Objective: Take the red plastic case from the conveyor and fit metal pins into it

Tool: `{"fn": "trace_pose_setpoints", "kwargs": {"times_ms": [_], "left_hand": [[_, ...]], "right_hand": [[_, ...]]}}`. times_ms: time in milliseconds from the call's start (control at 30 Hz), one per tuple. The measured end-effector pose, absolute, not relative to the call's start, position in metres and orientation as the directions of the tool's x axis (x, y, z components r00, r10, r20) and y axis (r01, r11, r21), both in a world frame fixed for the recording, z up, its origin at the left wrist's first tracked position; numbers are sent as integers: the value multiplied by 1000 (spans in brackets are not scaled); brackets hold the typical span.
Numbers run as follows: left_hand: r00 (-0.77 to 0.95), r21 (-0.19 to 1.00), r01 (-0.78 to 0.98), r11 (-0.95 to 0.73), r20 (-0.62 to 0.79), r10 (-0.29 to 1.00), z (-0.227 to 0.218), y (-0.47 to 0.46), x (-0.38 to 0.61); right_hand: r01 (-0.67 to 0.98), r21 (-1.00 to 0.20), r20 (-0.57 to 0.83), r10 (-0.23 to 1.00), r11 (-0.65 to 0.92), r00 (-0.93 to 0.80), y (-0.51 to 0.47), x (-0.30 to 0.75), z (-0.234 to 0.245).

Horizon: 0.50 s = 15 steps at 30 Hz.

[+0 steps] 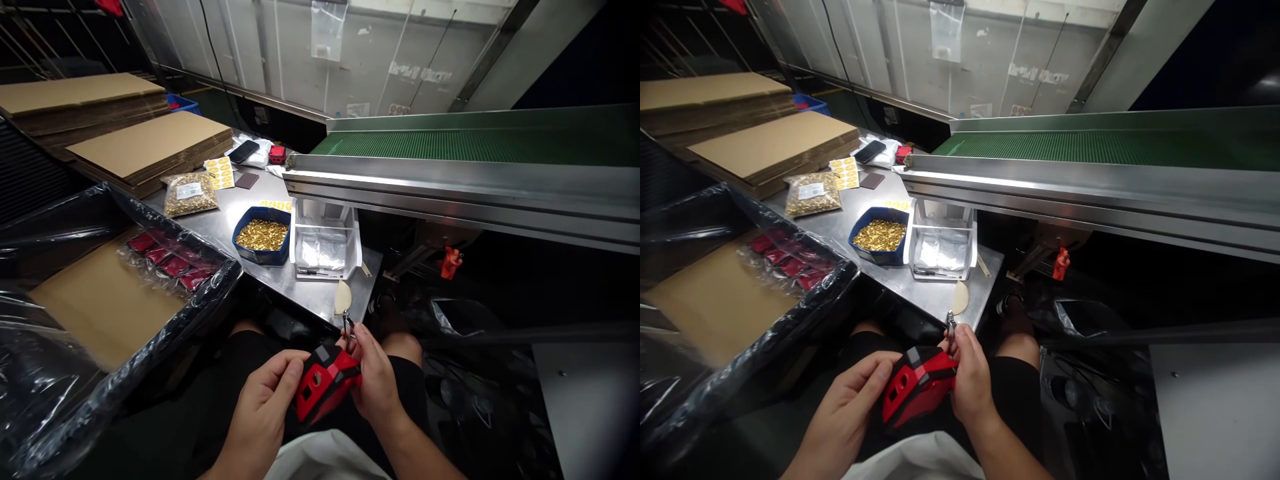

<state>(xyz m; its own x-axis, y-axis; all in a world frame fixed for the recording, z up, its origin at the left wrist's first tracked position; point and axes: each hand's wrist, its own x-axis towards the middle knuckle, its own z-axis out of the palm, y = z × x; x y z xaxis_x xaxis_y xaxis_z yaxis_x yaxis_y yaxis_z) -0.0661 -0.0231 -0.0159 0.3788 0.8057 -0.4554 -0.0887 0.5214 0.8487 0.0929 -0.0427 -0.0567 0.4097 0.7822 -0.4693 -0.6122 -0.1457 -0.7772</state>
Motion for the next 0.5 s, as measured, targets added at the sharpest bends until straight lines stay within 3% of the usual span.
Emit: {"fn": "trace_pose_setpoints", "kwargs": {"times_ms": [267,500], "left_hand": [[291,868,106,486,-494,819,-17,-14,-64],[371,756,-145,638,-556,743,-28,-15,-61]], "right_hand": [[-741,-644,-597,731,-190,331,-44,83,-60],[-850,-425,-744,654,-311,133,-46,77,-70]]}}
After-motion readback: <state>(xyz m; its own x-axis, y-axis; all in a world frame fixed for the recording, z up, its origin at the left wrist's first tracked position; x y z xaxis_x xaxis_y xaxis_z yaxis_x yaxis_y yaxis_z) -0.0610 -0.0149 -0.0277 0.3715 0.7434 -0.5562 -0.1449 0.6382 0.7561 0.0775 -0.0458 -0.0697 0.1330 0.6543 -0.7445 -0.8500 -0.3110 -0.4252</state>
